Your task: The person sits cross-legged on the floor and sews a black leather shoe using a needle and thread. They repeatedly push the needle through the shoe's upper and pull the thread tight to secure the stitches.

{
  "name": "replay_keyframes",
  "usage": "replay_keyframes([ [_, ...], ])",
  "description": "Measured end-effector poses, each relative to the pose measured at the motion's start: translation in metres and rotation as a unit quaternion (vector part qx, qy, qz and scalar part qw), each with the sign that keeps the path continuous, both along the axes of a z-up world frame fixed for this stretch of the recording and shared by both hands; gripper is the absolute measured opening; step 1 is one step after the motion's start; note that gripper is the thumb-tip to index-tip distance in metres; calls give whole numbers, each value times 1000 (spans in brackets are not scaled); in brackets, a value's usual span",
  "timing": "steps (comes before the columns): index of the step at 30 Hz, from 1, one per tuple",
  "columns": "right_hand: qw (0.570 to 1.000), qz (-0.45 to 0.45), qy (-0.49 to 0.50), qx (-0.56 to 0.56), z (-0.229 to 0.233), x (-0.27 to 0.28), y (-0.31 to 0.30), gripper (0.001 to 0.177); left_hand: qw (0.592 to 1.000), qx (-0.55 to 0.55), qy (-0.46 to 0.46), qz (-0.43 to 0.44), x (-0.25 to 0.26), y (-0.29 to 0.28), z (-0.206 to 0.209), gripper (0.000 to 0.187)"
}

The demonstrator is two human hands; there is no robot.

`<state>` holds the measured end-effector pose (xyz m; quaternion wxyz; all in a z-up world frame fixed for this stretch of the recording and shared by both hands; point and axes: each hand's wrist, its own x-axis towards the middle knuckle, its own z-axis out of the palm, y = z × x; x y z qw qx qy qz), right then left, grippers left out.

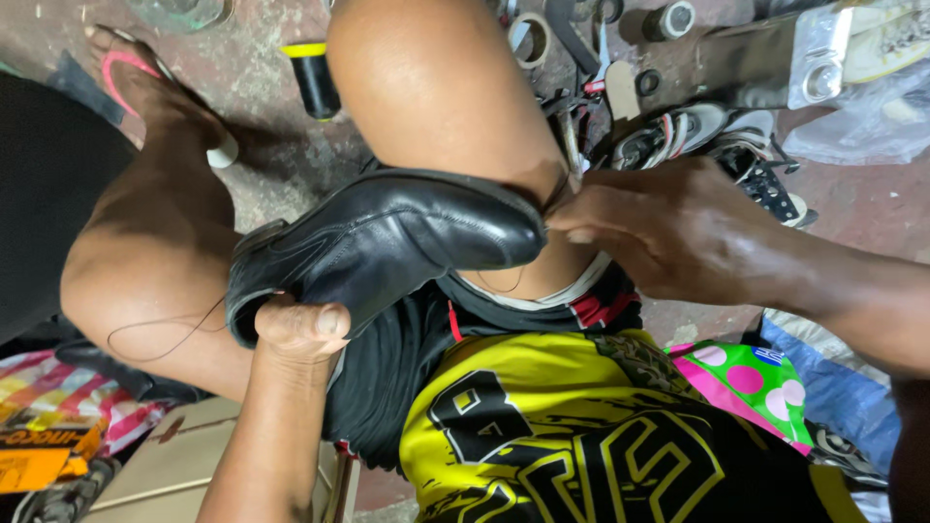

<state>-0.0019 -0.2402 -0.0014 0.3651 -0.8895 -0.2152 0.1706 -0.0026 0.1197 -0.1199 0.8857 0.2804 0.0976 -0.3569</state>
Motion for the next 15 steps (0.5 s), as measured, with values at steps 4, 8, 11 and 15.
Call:
replay_keyframes([
  [4, 999, -25, -10, -25, 6, 0, -3, 16, 998, 55, 13, -41, 1, -1, -1, 49],
  [8, 997, -33, 16, -75, 6, 4, -12, 22, 955, 274, 14, -113, -16, 21, 36, 42],
  [11, 990, -105, 74, -64, -3, -3, -19, 21, 843, 518, -113, -93, -31, 36, 90, 35],
  [15, 980, -115, 148, -72, -26, -6, -42, 16, 590, 721, -360, 41, -25, 23, 123, 36],
])
